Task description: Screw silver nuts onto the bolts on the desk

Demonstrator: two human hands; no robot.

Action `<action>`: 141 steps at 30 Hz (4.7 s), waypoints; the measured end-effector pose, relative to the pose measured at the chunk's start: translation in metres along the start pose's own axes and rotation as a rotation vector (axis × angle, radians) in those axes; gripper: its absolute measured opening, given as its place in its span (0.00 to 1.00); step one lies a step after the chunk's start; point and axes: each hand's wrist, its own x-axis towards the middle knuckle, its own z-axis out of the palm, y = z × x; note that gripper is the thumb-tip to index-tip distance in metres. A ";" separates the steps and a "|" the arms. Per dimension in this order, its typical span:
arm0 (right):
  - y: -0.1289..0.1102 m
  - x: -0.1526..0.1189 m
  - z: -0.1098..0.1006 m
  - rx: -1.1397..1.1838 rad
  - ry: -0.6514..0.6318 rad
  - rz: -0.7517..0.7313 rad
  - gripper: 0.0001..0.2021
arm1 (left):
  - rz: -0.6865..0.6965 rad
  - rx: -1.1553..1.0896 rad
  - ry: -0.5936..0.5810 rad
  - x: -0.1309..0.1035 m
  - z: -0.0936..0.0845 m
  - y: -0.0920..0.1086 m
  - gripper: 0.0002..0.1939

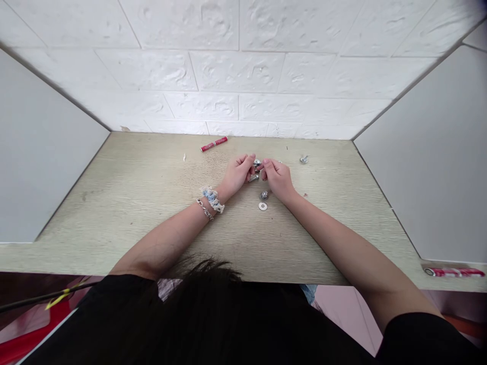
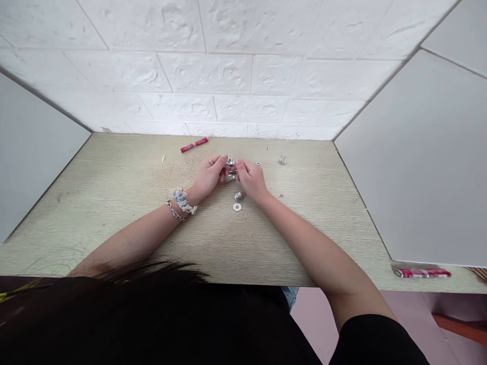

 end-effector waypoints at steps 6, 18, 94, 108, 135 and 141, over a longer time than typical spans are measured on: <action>0.000 -0.001 0.001 0.018 0.037 -0.037 0.14 | -0.006 -0.019 0.003 0.000 0.001 0.000 0.23; 0.000 -0.001 0.001 -0.098 0.002 -0.119 0.15 | 0.012 -0.036 0.007 0.002 0.000 -0.002 0.24; -0.005 -0.004 0.000 -0.160 0.037 -0.231 0.17 | 0.001 0.003 0.012 -0.001 0.001 0.000 0.24; -0.002 -0.002 0.001 -0.121 -0.006 -0.186 0.11 | 0.014 -0.018 -0.002 0.000 0.001 -0.002 0.25; -0.007 -0.004 -0.001 -0.131 0.025 -0.173 0.19 | 0.004 0.018 -0.001 -0.001 0.002 0.000 0.25; -0.005 -0.006 0.001 -0.111 0.032 -0.181 0.07 | 0.005 0.007 0.006 0.000 0.002 -0.001 0.26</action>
